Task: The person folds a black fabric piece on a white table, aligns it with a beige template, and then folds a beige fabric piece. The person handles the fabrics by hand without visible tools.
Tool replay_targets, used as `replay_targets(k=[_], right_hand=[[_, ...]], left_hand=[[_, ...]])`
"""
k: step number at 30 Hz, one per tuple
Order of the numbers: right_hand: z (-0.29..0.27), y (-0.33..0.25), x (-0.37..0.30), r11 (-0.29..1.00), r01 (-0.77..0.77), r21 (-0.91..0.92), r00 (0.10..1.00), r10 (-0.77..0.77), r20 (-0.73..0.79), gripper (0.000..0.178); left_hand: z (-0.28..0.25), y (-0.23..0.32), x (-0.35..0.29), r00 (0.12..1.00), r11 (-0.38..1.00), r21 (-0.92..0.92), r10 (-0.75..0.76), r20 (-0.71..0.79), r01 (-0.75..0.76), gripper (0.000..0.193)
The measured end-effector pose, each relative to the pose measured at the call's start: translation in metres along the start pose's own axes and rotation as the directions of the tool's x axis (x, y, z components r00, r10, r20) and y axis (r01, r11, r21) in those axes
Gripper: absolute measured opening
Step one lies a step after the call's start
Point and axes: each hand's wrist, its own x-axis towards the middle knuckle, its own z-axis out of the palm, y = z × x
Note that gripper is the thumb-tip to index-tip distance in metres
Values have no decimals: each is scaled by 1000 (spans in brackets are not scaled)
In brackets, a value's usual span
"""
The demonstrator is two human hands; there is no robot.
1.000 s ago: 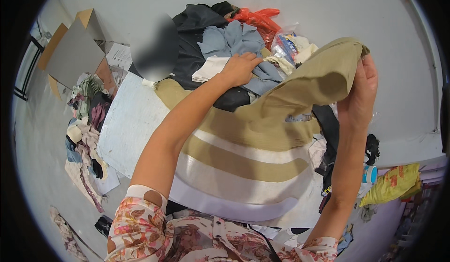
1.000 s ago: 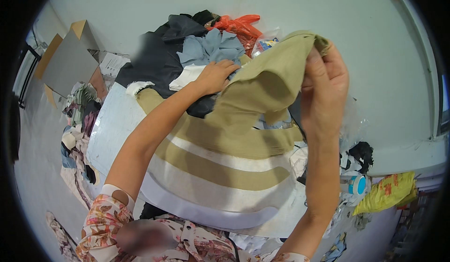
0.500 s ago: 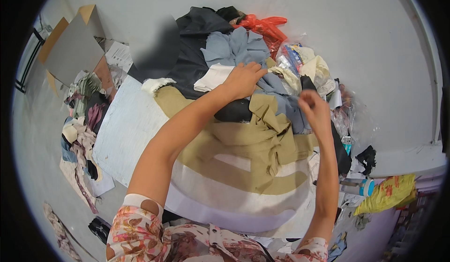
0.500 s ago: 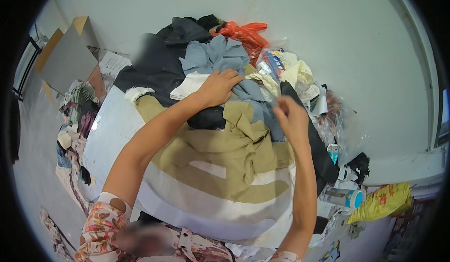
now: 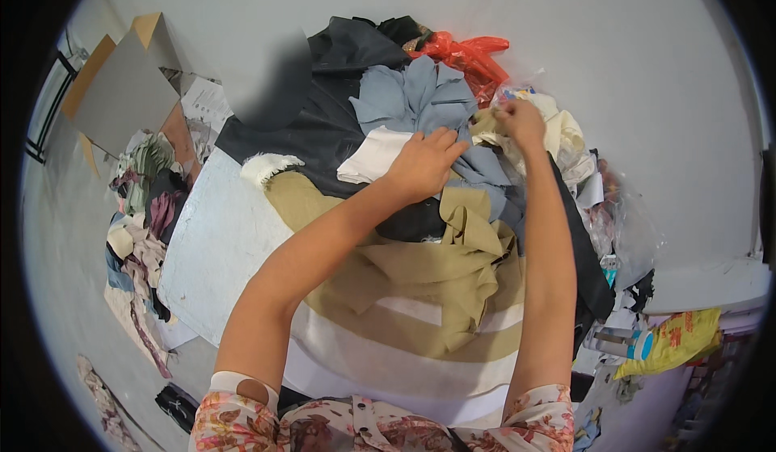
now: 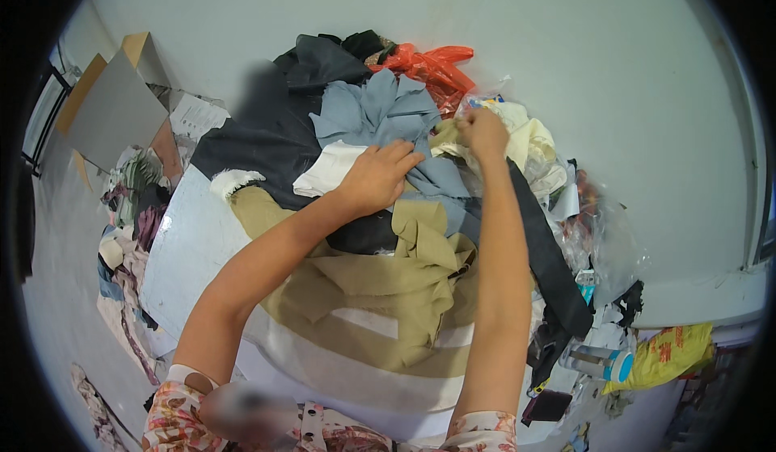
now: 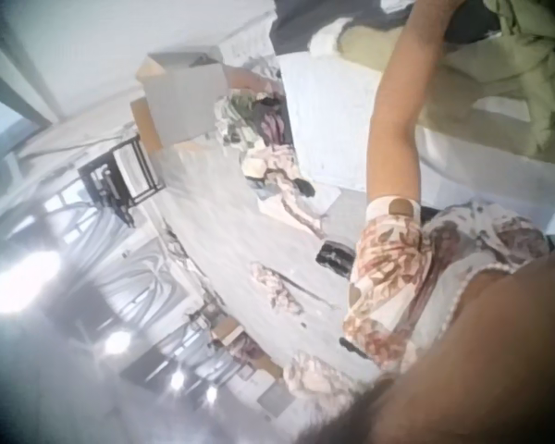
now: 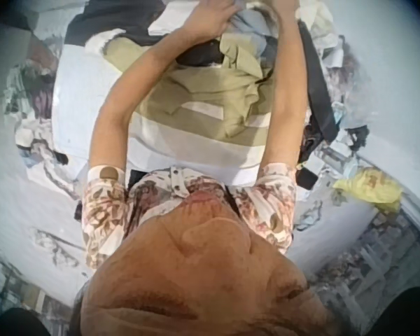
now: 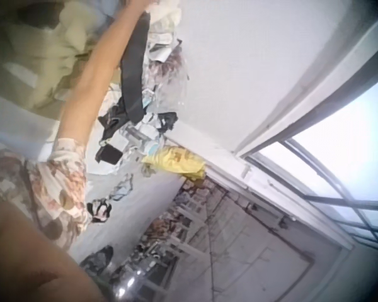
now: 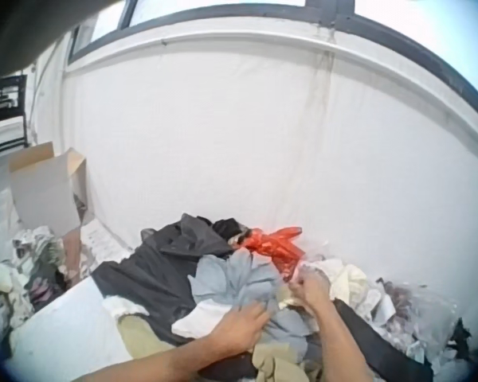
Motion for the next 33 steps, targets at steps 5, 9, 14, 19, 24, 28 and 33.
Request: replay_targets(k=[5, 9, 14, 19, 24, 28, 33], right_hand=[[-19, 10, -5, 983, -56, 174, 996, 67, -62, 22], [-22, 4, -10, 975, -4, 224, 984, 43, -173, 20], [-40, -12, -15, 989, 140, 50, 917, -110, -384, 19], [-68, -24, -20, 981, 148, -124, 888, -187, -420, 17], [-111, 17, -14, 999, -42, 5, 754, 35, -655, 17], [-148, 31, -21, 981, 14, 194, 659, 137, -739, 22], [-205, 54, -17, 911, 199, 362, 450, 243, -860, 25]], left_hand=[[-1, 1, 2, 1000, 1000, 28, -8, 19, 8, 52], [-1, 0, 3, 999, 999, 32, 3, -33, -2, 53], [-12, 5, 19, 999, 999, -24, -32, 11, 32, 56], [-14, 7, 43, 975, 985, 169, -61, 213, 25, 64], [-8, 11, 50, 969, 989, 147, -47, 243, 11, 62], [-1, 11, 45, 990, 997, 74, -42, 134, 32, 59], [7, 14, 55, 970, 987, 161, -68, 234, 31, 55]])
